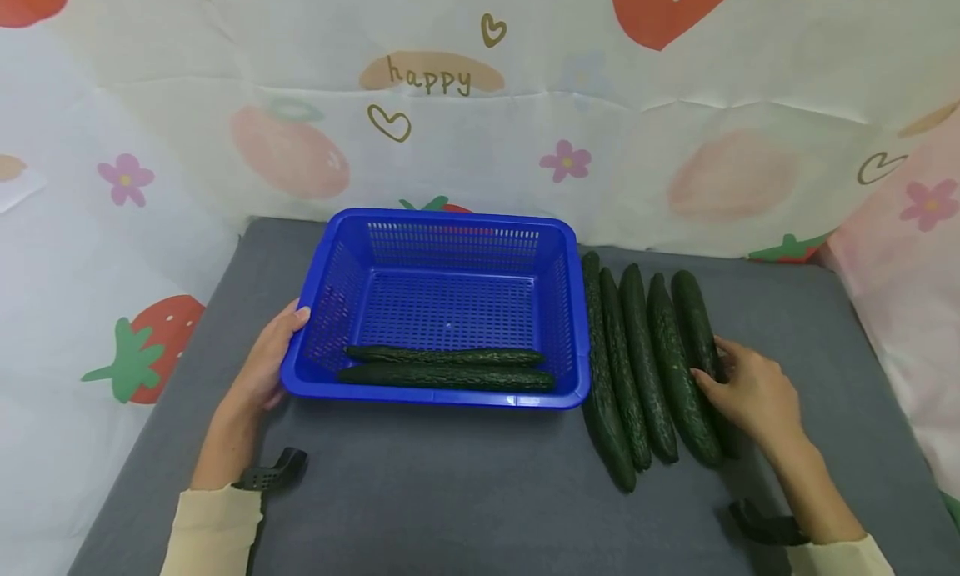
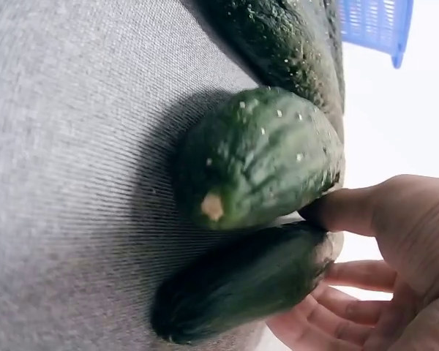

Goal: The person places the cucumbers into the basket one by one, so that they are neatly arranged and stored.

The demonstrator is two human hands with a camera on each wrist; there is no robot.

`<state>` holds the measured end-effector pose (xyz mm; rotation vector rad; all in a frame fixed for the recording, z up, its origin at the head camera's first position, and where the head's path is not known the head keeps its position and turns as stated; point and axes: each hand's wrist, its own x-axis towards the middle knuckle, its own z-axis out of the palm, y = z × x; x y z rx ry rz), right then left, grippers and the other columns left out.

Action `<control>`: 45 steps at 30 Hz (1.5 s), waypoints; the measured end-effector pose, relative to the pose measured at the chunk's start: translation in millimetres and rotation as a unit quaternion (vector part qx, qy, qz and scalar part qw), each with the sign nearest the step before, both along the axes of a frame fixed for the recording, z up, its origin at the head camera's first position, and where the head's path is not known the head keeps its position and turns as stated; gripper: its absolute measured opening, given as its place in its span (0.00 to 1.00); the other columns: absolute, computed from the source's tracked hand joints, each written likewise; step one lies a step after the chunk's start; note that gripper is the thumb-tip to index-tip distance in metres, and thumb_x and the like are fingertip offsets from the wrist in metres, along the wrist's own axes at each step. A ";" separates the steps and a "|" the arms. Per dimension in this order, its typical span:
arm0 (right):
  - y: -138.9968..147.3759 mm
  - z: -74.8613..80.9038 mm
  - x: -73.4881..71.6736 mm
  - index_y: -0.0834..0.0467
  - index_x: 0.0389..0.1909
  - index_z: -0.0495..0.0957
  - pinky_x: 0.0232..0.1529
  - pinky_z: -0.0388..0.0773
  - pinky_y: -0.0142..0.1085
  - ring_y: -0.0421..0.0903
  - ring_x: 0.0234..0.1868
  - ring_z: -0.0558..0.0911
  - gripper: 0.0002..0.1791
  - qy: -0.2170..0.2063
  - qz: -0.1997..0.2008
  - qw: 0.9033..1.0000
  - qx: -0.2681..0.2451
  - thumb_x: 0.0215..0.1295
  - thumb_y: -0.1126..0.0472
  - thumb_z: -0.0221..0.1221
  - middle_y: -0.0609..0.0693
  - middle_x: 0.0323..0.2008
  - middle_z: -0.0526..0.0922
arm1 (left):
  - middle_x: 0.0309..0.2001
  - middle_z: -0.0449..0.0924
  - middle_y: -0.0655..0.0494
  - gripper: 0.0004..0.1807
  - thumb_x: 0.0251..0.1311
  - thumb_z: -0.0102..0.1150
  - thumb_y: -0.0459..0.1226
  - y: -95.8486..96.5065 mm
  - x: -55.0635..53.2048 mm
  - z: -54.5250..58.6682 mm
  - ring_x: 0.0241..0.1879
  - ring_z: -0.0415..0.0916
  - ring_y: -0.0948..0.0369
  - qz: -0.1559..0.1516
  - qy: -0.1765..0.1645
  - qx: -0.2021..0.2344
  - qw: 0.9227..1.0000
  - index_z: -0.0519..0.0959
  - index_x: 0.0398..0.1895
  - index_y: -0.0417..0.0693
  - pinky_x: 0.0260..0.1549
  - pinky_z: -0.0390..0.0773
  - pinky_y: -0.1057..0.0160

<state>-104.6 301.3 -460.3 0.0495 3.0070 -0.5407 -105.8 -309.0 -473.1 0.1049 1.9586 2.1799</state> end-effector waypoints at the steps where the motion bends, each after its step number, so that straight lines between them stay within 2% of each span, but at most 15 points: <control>1: 1.5 0.1 -0.5 0.71 0.72 0.69 0.29 0.81 0.55 0.69 0.47 0.86 0.38 -0.008 0.001 1.000 -0.001 0.72 0.49 0.65 0.75 0.55 0.83 | 0.53 0.85 0.60 0.28 0.86 0.36 0.47 0.3 0.1 -0.1 0.49 0.87 0.63 0.000 -0.002 -0.001 1.000 0.56 0.79 0.43 0.44 0.89 0.62; 10: 10.1 8.0 -6.3 0.76 0.73 0.64 0.43 0.82 0.62 0.75 0.56 0.82 0.41 -0.076 0.013 0.997 -0.019 0.77 0.46 0.60 0.79 0.61 0.78 | 0.54 0.84 0.59 0.29 0.86 0.36 0.47 -0.2 -1.4 -1.7 0.49 0.86 0.63 -0.001 0.005 -0.004 1.000 0.54 0.80 0.41 0.45 0.89 0.62; 16: 14.6 5.8 -7.6 0.76 0.73 0.64 0.47 0.80 0.65 0.76 0.57 0.80 0.41 -0.082 0.011 0.996 -0.033 0.78 0.44 0.58 0.80 0.63 0.76 | 0.53 0.84 0.59 0.28 0.86 0.37 0.47 -1.0 -0.9 -0.9 0.49 0.86 0.64 0.000 0.006 -0.005 1.000 0.55 0.79 0.42 0.45 0.89 0.63; 19: 17.8 3.2 -5.8 0.76 0.72 0.65 0.48 0.80 0.66 0.76 0.58 0.80 0.40 -0.070 0.010 0.996 -0.051 0.79 0.45 0.57 0.80 0.63 0.76 | 0.53 0.84 0.59 0.28 0.86 0.37 0.47 -0.3 -1.3 -0.2 0.49 0.86 0.64 0.003 0.004 -0.009 1.000 0.56 0.79 0.42 0.44 0.88 0.63; 27: 18.8 4.2 -0.1 0.74 0.73 0.65 0.42 0.81 0.60 0.74 0.56 0.81 0.38 -0.031 0.003 0.996 -0.089 0.80 0.46 0.57 0.78 0.63 0.76 | 0.55 0.83 0.60 0.30 0.86 0.37 0.48 0.4 -2.0 -0.8 0.50 0.86 0.64 0.003 0.004 -0.012 1.000 0.54 0.80 0.41 0.46 0.88 0.63; 37: 1.9 22.8 6.1 0.68 0.75 0.67 0.43 0.79 0.63 0.72 0.51 0.83 0.35 0.060 0.013 0.990 -0.130 0.77 0.52 0.62 0.76 0.58 0.81 | 0.54 0.84 0.59 0.29 0.86 0.36 0.48 -1.4 -0.9 -0.1 0.50 0.86 0.64 -0.003 0.005 -0.001 1.000 0.54 0.80 0.42 0.45 0.89 0.63; 45: -22.0 42.7 8.2 0.64 0.74 0.70 0.41 0.82 0.62 0.71 0.53 0.84 0.33 0.101 0.054 0.985 -0.132 0.75 0.55 0.66 0.73 0.57 0.82 | 0.55 0.83 0.59 0.31 0.86 0.35 0.48 -2.0 -0.9 -0.3 0.50 0.86 0.64 -0.008 0.013 -0.006 1.000 0.51 0.82 0.40 0.46 0.89 0.63</control>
